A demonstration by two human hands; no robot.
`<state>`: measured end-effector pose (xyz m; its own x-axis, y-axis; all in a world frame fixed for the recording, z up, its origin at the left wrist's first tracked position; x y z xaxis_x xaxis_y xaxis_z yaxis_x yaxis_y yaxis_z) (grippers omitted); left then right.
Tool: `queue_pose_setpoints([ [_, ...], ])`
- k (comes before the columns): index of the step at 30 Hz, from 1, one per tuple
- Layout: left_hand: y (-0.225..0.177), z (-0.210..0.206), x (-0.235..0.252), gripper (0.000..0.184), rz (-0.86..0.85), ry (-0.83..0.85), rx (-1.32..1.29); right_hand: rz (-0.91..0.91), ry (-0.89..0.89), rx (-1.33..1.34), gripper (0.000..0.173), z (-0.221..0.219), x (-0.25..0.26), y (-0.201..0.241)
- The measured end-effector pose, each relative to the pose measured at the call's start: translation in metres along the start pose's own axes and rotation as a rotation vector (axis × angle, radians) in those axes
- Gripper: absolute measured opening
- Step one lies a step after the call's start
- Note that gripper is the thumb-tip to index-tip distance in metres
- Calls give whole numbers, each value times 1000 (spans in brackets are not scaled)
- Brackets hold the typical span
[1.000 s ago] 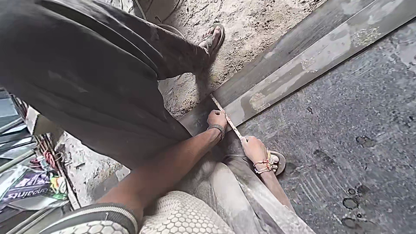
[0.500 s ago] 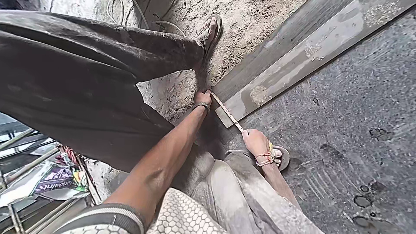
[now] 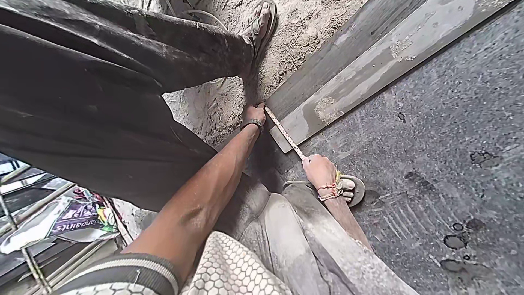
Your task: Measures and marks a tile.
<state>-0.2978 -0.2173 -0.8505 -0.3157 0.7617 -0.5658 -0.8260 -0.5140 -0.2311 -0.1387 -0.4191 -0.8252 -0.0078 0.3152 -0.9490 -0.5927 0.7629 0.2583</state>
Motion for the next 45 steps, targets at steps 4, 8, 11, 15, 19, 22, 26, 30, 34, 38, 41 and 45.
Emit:
queue_pose_setpoints([
  [4, 1, -3, 2, 29, -36, -7, -30, -29, -4, -39, 44, 0, -1, 4],
  [8, 0, -3, 0, 30, -43, -7, -20, -50, 7, -93, 44, 2, -1, 10],
  [11, 0, -4, -1, 30, -46, -7, -33, -51, 7, -100, 43, 4, -1, 11],
  [15, -1, -3, -4, 29, -69, -10, -8, -53, 19, -120, 43, 4, 1, 11],
  [19, -4, -3, -8, 29, -80, -11, -15, -45, 54, -124, 45, 6, 3, 9],
  [22, -4, -2, -9, 29, -86, -13, -33, -24, 69, -117, 47, 7, 5, 6],
  [26, -5, -2, -10, 30, -95, -5, -59, -9, 114, -103, 48, 10, 8, 3],
  [30, -3, 0, -8, 28, -108, -4, -86, 35, 126, -60, 52, 6, 15, -6],
  [34, 0, -1, -6, 28, -127, -4, -76, 27, 130, -59, 52, 5, 13, -4],
  [38, 2, -1, -3, 27, -141, -21, -82, 30, 121, -74, 52, 5, 11, -4],
  [41, 2, -2, -3, 27, -143, -14, -88, 42, 104, -55, 52, 5, 10, -5],
  [45, 2, -2, -2, 27, -155, -22, -81, 42, 93, -47, 52, 4, 9, -6],
])
Point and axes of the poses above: each hand's wrist, its own x-axis towards the middle knuckle, its own z-axis out of the back of the hand, y = z × x, the point moved 3 cm from there along x, towards the middle knuckle, and after that the axes turned 1 degree about -z, right-handed, at the moved point
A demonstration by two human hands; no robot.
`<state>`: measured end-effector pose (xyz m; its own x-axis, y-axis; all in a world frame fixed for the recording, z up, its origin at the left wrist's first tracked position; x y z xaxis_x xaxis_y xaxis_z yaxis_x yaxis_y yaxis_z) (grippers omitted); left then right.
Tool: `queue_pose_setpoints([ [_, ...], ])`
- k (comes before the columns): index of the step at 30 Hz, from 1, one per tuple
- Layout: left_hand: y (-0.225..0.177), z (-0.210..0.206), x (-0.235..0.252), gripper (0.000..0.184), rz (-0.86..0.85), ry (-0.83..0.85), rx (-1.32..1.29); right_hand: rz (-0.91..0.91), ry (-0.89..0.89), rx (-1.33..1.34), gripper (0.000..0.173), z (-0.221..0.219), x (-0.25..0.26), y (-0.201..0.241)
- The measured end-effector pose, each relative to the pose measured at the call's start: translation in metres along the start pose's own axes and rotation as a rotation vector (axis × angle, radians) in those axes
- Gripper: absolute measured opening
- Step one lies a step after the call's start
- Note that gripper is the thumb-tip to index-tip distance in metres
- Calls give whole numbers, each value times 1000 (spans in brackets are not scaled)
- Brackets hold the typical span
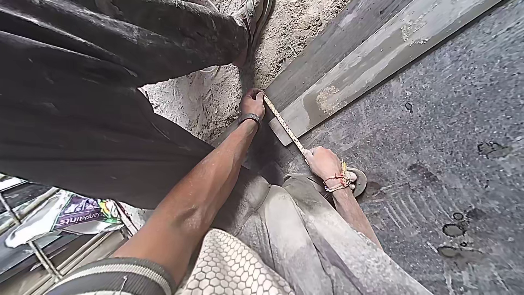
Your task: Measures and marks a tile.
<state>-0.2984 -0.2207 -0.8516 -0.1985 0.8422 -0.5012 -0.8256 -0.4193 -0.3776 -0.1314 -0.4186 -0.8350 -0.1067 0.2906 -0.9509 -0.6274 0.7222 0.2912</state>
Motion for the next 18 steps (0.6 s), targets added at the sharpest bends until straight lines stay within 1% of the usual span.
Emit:
queue_pose_setpoints([
  [8, 1, -1, 2, 27, -11, -4, -6, -48, -50, 2, 55, 0, -2, 7],
  [18, 0, -1, 0, 27, -13, -2, -27, -95, -99, -45, 50, -7, -4, 15],
])
Point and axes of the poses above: each hand's wrist, its own x-axis towards the middle knuckle, its own z-axis out of the back of the hand, y = z × x, the point moved 3 cm from there along x, towards the middle knuckle, and after that the axes turned 1 degree about -z, right-handed, at the moved point
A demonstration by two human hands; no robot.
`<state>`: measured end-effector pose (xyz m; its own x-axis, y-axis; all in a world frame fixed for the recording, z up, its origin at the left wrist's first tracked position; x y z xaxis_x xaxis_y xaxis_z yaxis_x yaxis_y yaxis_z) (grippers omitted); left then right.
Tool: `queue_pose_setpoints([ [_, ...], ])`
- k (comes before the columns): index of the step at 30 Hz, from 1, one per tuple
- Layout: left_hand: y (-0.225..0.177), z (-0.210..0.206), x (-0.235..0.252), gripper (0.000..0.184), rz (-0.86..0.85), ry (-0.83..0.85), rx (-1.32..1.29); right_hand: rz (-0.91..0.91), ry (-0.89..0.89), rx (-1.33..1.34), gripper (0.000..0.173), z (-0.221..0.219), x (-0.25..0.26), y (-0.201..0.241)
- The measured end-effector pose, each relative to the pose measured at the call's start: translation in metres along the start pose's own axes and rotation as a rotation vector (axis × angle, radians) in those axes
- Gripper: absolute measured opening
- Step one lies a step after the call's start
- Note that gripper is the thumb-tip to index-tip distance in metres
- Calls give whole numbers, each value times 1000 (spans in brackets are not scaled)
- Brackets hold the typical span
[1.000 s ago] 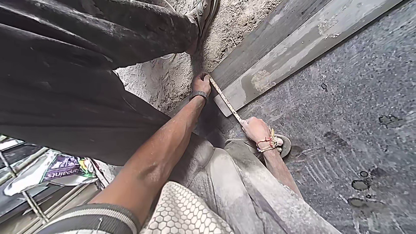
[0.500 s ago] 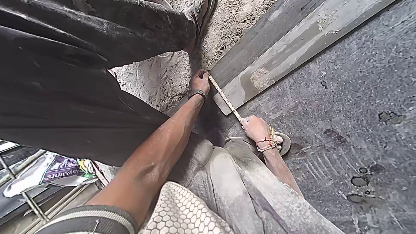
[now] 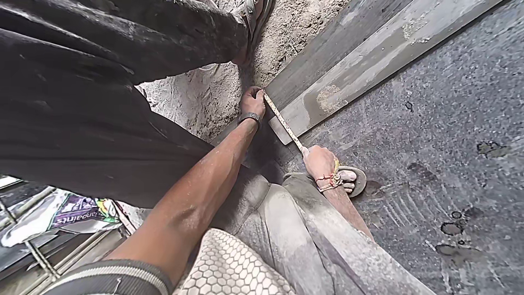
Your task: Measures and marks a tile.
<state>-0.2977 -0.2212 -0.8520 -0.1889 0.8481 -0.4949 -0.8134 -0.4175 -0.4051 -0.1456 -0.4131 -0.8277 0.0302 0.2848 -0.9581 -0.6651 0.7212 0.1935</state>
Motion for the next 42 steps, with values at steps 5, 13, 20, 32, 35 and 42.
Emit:
queue_pose_setpoints([
  [5, 2, -2, 2, 28, -2, -7, -2, -6, -4, -19, 48, 1, -1, 4],
  [13, 2, -3, 5, 26, 8, 3, -19, -8, 30, -34, 49, 2, 2, 4],
  [20, 5, -4, 8, 24, 3, 0, -74, -2, 20, -17, 50, 2, 3, 2],
  [32, 7, -5, 10, 23, -5, -14, -93, 15, 29, -8, 50, 2, 3, 1],
  [35, 8, -6, 12, 23, -11, -7, -84, 19, 20, -3, 50, 2, 3, 0],
  [42, 10, -6, 12, 23, -9, -13, -99, 18, 13, 7, 50, 2, 3, -1],
])
Point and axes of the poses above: each hand's wrist, its own x-axis towards the middle knuckle, its own z-axis out of the back of the hand, y = z × x, the point moved 3 cm from there along x, towards the middle knuckle, and after that the axes turned 1 degree about -z, right-handed, at the moved point
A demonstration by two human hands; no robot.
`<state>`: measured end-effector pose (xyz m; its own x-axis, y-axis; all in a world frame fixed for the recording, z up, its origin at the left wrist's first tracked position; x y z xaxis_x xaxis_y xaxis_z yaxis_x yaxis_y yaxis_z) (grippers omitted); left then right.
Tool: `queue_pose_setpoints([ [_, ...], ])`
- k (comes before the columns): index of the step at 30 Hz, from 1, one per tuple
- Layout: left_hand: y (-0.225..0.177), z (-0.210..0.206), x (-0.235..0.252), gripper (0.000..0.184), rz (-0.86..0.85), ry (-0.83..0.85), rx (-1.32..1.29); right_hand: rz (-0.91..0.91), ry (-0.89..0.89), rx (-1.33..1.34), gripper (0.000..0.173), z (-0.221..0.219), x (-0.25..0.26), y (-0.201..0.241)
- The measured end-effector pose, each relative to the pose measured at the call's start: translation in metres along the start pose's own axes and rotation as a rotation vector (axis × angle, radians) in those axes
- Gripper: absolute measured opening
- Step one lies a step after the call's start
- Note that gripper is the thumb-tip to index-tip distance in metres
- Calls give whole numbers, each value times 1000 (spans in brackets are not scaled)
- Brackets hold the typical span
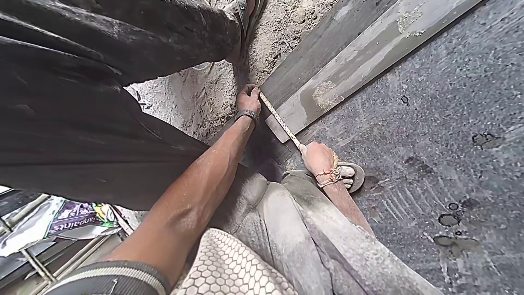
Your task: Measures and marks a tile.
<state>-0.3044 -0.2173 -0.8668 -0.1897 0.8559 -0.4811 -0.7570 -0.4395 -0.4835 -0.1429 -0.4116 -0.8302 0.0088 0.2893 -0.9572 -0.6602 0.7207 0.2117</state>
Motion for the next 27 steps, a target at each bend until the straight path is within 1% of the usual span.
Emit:
queue_pose_setpoints([
  [10, -5, 0, -4, 24, 12, -11, 16, -15, -3, 12, 47, 0, -1, 2],
  [18, -8, 0, -6, 28, 28, -14, 70, -29, 1, 6, 47, 0, -1, 3],
  [21, -16, 3, -18, 41, 55, -57, 175, -26, 0, 8, 46, 0, 0, 3],
  [23, -20, 6, -36, 50, 63, -23, 283, -24, 8, 12, 46, 0, 1, 2],
  [25, -20, 6, -61, 58, 21, 89, 423, -16, 8, 2, 46, 1, 1, 3],
  [27, -7, 1, -90, 74, -67, 225, 588, -14, 12, -8, 46, 0, 0, 4],
])
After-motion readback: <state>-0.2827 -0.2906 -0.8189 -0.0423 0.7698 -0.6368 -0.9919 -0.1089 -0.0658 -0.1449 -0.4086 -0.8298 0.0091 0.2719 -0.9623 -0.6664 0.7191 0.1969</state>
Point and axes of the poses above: each hand's wrist, its own x-axis towards the middle knuckle, its own z-axis out of the back of the hand, y = z × x, the point moved 3 cm from there along x, towards the middle knuckle, and after that the axes turned 1 degree about -z, right-handed, at the moved point
